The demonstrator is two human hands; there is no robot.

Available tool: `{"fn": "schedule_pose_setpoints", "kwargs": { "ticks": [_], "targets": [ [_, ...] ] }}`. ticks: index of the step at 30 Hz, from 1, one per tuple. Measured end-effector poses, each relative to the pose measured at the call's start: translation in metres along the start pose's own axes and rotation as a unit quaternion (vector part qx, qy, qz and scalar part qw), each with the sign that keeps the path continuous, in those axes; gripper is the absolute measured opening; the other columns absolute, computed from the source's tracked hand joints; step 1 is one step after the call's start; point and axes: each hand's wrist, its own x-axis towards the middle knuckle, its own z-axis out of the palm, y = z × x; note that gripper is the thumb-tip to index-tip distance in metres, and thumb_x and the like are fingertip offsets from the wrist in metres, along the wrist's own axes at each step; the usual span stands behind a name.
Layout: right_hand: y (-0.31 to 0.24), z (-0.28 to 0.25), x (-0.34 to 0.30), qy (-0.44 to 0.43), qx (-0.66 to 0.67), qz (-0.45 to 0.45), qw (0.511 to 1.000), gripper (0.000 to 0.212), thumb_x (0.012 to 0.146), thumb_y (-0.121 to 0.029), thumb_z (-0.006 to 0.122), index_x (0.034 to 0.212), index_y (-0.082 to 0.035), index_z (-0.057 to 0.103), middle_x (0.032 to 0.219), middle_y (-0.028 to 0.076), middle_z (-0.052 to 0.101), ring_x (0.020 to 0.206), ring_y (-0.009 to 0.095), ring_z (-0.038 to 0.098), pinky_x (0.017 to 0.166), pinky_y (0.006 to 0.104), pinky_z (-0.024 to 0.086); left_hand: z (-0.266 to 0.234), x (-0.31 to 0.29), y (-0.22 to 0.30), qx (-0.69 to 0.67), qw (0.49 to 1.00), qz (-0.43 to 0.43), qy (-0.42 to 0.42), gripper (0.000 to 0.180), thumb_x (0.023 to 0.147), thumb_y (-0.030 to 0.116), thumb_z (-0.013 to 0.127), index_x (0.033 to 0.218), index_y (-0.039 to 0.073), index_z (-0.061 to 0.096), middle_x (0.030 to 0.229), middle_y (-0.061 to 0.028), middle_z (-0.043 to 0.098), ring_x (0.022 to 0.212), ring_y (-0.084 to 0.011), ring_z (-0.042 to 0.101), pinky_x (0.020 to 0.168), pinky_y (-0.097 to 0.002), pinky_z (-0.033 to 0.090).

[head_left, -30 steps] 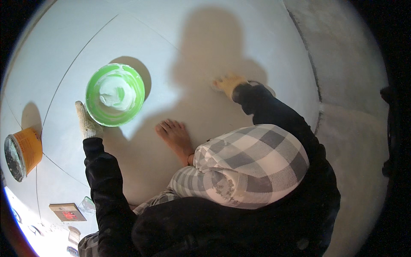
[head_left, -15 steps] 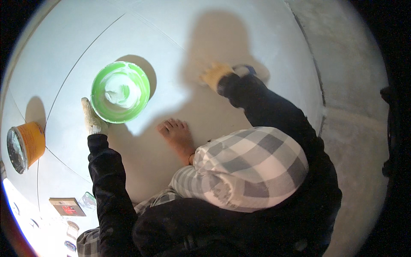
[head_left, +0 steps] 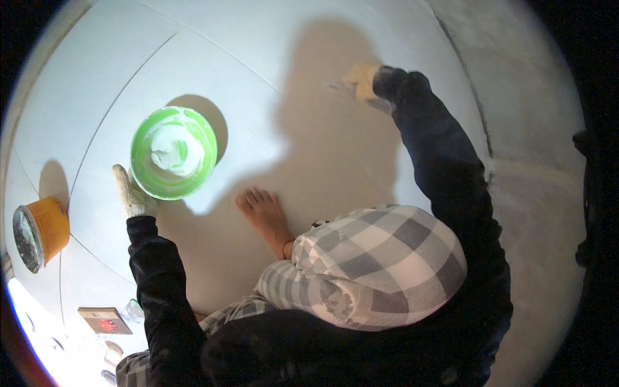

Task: The person scoops white grout from a green bowl with a rubber float and spreads it into the gaps between white floor tiles. They repeatedly reload the float and work along the tile seams, smoothing the grout into the joints.

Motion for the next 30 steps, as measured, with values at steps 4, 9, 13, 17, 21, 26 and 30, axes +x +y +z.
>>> {"fn": "schedule_pose_setpoints", "kwargs": {
  "ticks": [4, 9, 13, 17, 21, 26, 30],
  "targets": [
    [-0.010, -0.044, 0.075, 0.065, -0.144, -0.078, 0.984, 0.026, 0.077, -0.021, 0.071, 0.097, -0.005, 0.077, 0.096, 0.018, 0.076, 0.083, 0.035, 0.072, 0.070, 0.0465, 0.058, -0.004, -0.001, -0.005, -0.012, 0.999, 0.025, 0.017, 0.079, 0.104, 0.064, 0.038, 0.149, 0.000, 0.043, 0.151, -0.0155, 0.049, 0.141, -0.0278, 0.044, 0.119, -0.0447, 0.033],
    [-0.029, -0.058, 0.120, 0.115, -0.170, -0.062, 0.977, 0.028, 0.080, -0.025, 0.071, 0.097, -0.004, 0.077, 0.092, 0.016, 0.075, 0.081, 0.032, 0.072, 0.071, 0.0446, 0.057, -0.015, 0.002, -0.011, -0.001, 0.999, 0.028, 0.019, 0.077, 0.104, 0.064, 0.037, 0.151, 0.002, 0.042, 0.152, -0.0148, 0.048, 0.141, -0.0287, 0.044, 0.120, -0.0452, 0.032],
    [-0.050, -0.035, 0.073, 0.104, -0.105, -0.060, 0.987, 0.030, 0.081, -0.028, 0.072, 0.097, -0.004, 0.076, 0.088, 0.016, 0.075, 0.080, 0.030, 0.071, 0.071, 0.0430, 0.055, -0.008, -0.005, -0.003, -0.009, 1.000, 0.002, 0.025, 0.082, 0.102, 0.069, 0.036, 0.153, 0.005, 0.040, 0.154, -0.0145, 0.046, 0.142, -0.0305, 0.042, 0.119, -0.0476, 0.033],
    [-0.043, 0.003, -0.006, 0.073, 0.078, -0.063, 0.992, 0.032, 0.083, -0.032, 0.072, 0.097, -0.003, 0.076, 0.084, 0.015, 0.074, 0.079, 0.027, 0.071, 0.071, 0.0415, 0.054, 0.015, -0.022, 0.008, -0.020, 0.999, -0.032, 0.006, 0.099, 0.096, 0.079, 0.031, 0.159, 0.003, 0.028, 0.161, -0.0182, 0.034, 0.147, -0.0360, 0.033, 0.122, -0.0517, 0.026],
    [-0.016, 0.020, -0.064, 0.065, 0.326, -0.050, 0.942, 0.035, 0.085, -0.035, 0.072, 0.097, -0.003, 0.075, 0.081, 0.014, 0.074, 0.077, 0.025, 0.070, 0.071, 0.0400, 0.053, 0.037, -0.031, 0.018, -0.008, 0.998, -0.031, -0.050, 0.102, 0.094, 0.080, 0.037, 0.159, 0.002, 0.028, 0.160, -0.0196, 0.037, 0.147, -0.0335, 0.036, 0.122, -0.0498, 0.028],
    [-0.062, 0.039, -0.077, 0.166, 0.521, -0.135, 0.826, 0.051, 0.093, -0.045, 0.069, 0.116, 0.000, 0.071, 0.092, 0.012, 0.076, 0.081, 0.021, 0.069, 0.075, 0.0371, 0.053, 0.048, -0.026, 0.032, -0.007, 0.989, -0.083, -0.124, 0.089, 0.097, 0.074, 0.042, 0.149, 0.002, 0.043, 0.144, -0.0182, 0.054, 0.128, -0.0322, 0.056, 0.110, -0.0505, 0.045],
    [-0.123, 0.036, -0.045, 0.159, 0.501, -0.128, 0.841, 0.052, 0.094, -0.043, 0.068, 0.123, 0.000, 0.066, 0.101, 0.013, 0.074, 0.086, 0.021, 0.069, 0.079, 0.0368, 0.054, 0.059, -0.020, 0.019, -0.001, 0.994, -0.083, -0.074, 0.076, 0.100, 0.069, 0.041, 0.144, 0.007, 0.051, 0.136, -0.0174, 0.060, 0.117, -0.0319, 0.062, 0.101, -0.0489, 0.053]
  ]
}}
